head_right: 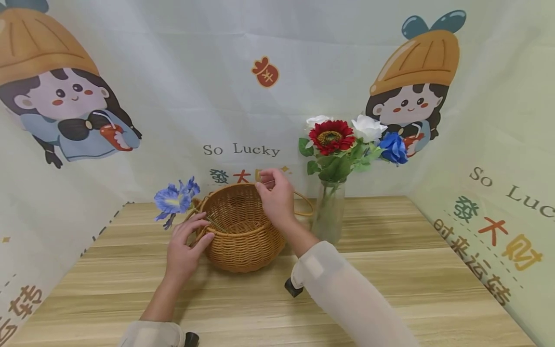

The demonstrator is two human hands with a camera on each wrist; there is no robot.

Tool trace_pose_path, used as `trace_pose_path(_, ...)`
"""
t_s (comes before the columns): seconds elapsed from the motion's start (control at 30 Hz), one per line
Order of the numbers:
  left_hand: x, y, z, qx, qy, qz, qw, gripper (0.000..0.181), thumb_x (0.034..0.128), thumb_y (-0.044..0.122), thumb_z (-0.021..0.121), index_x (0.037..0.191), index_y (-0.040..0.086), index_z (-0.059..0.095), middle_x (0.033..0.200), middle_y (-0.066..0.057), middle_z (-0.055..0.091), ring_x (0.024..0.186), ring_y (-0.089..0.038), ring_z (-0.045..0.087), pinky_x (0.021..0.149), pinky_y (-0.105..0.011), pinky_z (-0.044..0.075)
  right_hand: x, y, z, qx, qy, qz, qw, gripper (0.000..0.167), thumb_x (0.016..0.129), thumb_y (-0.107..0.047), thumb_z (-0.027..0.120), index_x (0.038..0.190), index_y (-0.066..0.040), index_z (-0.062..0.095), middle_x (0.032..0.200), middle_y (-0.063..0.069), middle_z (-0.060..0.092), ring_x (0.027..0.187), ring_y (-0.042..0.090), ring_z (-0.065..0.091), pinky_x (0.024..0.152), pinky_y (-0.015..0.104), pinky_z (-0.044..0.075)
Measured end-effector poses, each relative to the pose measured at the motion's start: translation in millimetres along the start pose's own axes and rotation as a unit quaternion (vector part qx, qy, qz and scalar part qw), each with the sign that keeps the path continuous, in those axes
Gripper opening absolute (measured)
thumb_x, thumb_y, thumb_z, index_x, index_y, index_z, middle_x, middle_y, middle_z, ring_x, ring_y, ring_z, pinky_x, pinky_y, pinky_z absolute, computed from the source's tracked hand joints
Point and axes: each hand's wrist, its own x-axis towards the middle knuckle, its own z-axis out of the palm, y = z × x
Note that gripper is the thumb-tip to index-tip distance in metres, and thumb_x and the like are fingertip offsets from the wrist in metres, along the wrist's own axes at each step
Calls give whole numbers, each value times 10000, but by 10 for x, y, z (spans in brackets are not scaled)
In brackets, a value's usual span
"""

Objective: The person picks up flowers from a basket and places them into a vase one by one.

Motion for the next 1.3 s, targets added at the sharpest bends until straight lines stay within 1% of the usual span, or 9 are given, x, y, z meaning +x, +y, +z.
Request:
trace_pose_path(0.07,-4,-8,-3,-1,18,-9,10000,255,802,144,802,1039,122,709,1296,-21,620,1176,-243,504,1002,-453,346,8,-11,45,51,-263,139,9995,240,882,-2,684,1106,46,610,1009,174,652,899,279,622,781,365,533)
trace_pose_path(0.23,-7,-20,-11,29,0,-33,10000,257,806,152,800,1045,128,708,1300,-18,618,1180,-238,501,1004,-456,342,17,-2,149,304,-880,333,9951,215,896,-21,675,1106,-14,630,1039,142,656,909,235,637,784,343,533)
trace_pose_path(0.37,-10,-22,-16,42,-20,-38,10000,256,810,154,798,1048,127,707,1302,-24,616,1178,-239,499,1001,-456,343,24,17,250,935,-1313,359,9863,214,906,5,653,1116,-4,617,1052,134,630,919,236,636,793,336,548)
trace_pose_path(0.47,-17,-22,-16,29,-7,-37,10000,254,808,146,799,1045,127,708,1298,-28,618,1175,-237,500,1000,-454,343,21,24,325,1147,-1624,354,9794,220,910,22,642,1127,25,605,1058,147,617,919,252,633,786,343,555)
trace_pose_path(0.63,-25,-21,-1,96,-32,16,9999,255,804,147,802,1040,127,710,1297,-28,621,1173,-247,510,1000,-459,350,-4,36,394,634,-1949,498,9775,193,910,4,653,1100,-22,636,1045,110,641,911,217,627,756,306,555)
trace_pose_path(0.77,-20,-7,2,126,-21,52,9999,254,804,148,799,1040,125,710,1294,-34,622,1164,-260,515,994,-463,355,-1,50,409,504,-2254,692,9705,191,925,6,631,1112,-30,629,1097,162,633,951,218,620,795,344,552)
trace_pose_path(0.93,-9,7,6,152,-24,13,9999,254,806,160,800,1041,127,710,1297,-24,621,1169,-251,511,1006,-460,345,21,74,416,724,-2860,1115,9490,205,935,22,605,1139,8,608,1167,225,598,1020,287,612,853,417,537)
trace_pose_path(1.1,-4,17,13,206,-57,19,9998,248,814,174,796,1042,129,707,1297,-20,620,1167,-246,505,1005,-455,342,21,76,401,592,-3544,1424,9223,237,936,42,586,1172,55,590,1211,251,576,1069,331,599,896,474,509)
trace_pose_path(1.3,5,24,14,217,-47,36,9997,247,812,180,797,1037,133,707,1293,-15,622,1160,-241,504,1005,-448,335,42,96,425,374,-4052,1571,8998,253,938,39,582,1190,51,589,1174,173,601,1012,282,615,874,488,517)
